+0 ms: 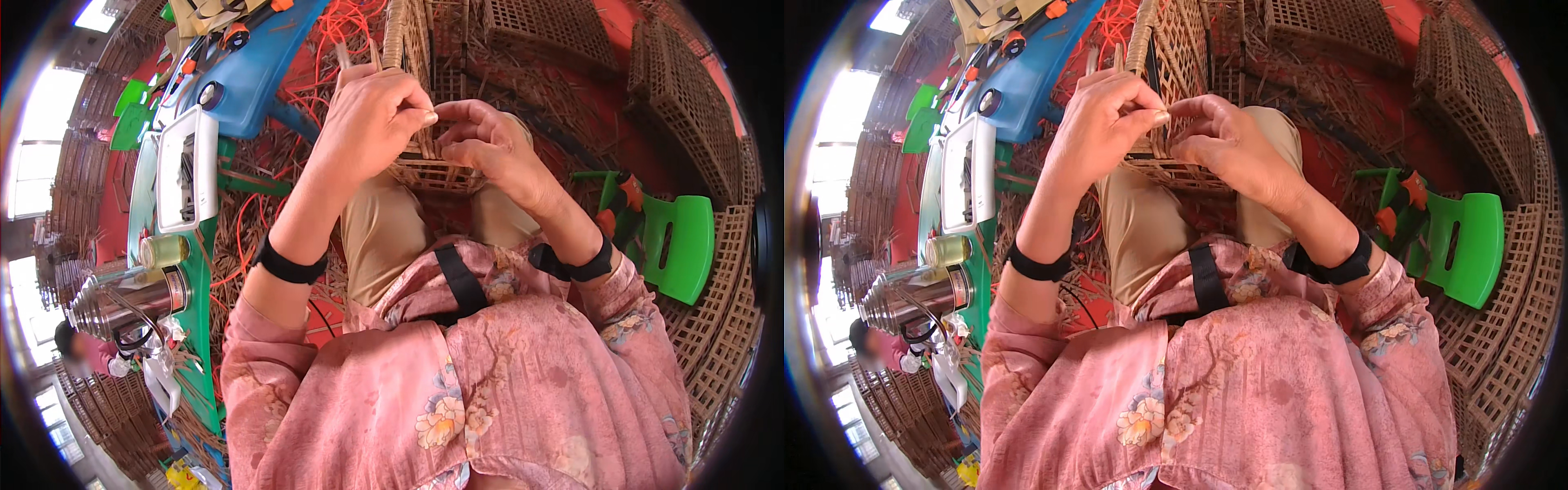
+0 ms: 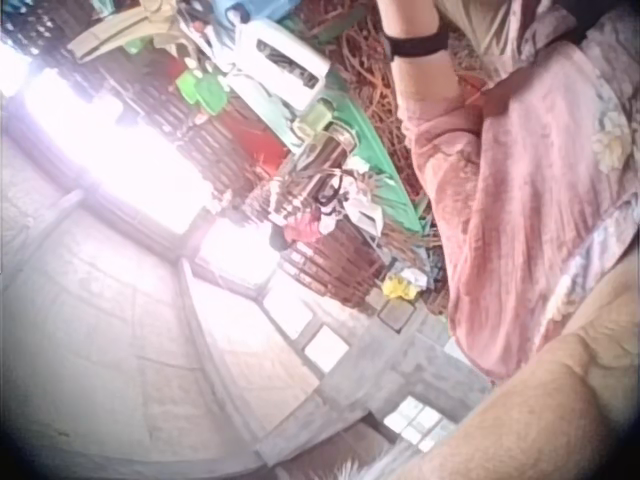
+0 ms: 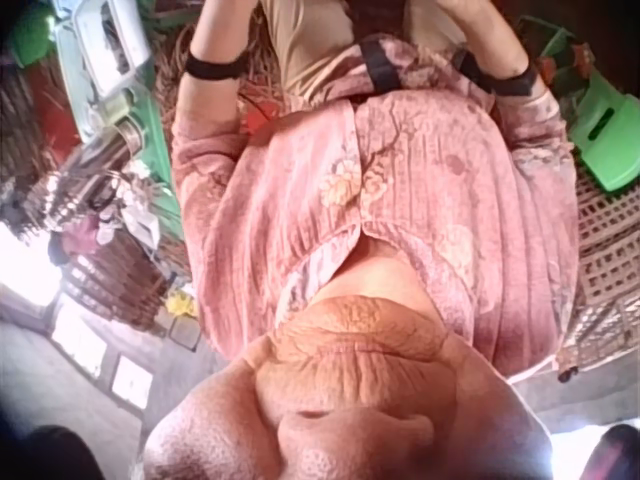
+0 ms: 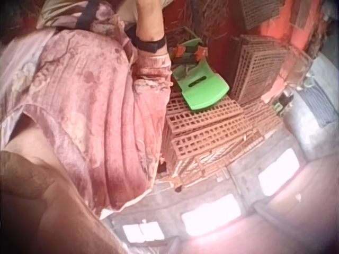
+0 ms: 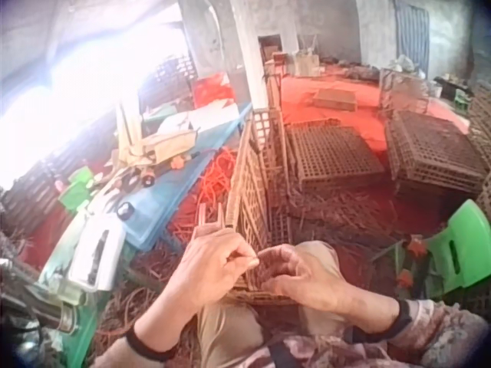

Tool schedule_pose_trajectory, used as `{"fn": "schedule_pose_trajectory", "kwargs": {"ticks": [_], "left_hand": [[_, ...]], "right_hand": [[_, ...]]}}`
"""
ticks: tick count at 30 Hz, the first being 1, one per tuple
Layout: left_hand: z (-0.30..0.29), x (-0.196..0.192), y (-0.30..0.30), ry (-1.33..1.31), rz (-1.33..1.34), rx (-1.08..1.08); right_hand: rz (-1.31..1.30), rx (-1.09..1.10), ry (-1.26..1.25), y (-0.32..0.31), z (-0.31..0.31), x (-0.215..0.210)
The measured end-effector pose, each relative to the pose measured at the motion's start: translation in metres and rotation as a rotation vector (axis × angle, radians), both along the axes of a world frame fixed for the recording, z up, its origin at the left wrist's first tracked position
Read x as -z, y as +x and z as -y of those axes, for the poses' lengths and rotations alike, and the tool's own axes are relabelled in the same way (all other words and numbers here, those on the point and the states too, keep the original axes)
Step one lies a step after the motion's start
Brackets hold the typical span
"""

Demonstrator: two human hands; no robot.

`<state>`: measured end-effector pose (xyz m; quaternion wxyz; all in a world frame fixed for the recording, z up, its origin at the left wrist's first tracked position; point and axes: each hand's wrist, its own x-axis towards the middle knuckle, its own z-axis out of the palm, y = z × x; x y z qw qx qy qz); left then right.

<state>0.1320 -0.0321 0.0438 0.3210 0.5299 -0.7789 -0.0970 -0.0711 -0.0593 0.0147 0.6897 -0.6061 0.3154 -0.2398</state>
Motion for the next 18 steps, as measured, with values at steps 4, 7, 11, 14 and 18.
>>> {"fn": "schedule_pose_trajectory", "kwargs": {"ticks": [4,7,11,14,18], "left_hand": [[0.015,0.000,0.002,0.137,0.118,0.158],[0.025,-0.006,-0.002,0.186,0.163,0.250],[0.038,-0.010,-0.004,0.230,0.132,0.369],[0.029,-0.016,-0.006,0.290,0.141,0.279],[0.029,-0.017,-0.019,0.313,0.069,0.234]], "right_hand": [[0.199,0.285,0.008,-0.012,-0.011,0.016],[0.234,0.579,-0.095,-0.057,0.005,0.045],[-0.219,0.997,-0.230,-0.172,0.024,0.117],[-0.842,1.130,-0.446,-0.263,0.024,0.185],[-1.238,1.211,-0.544,-0.343,0.002,0.227]]}}
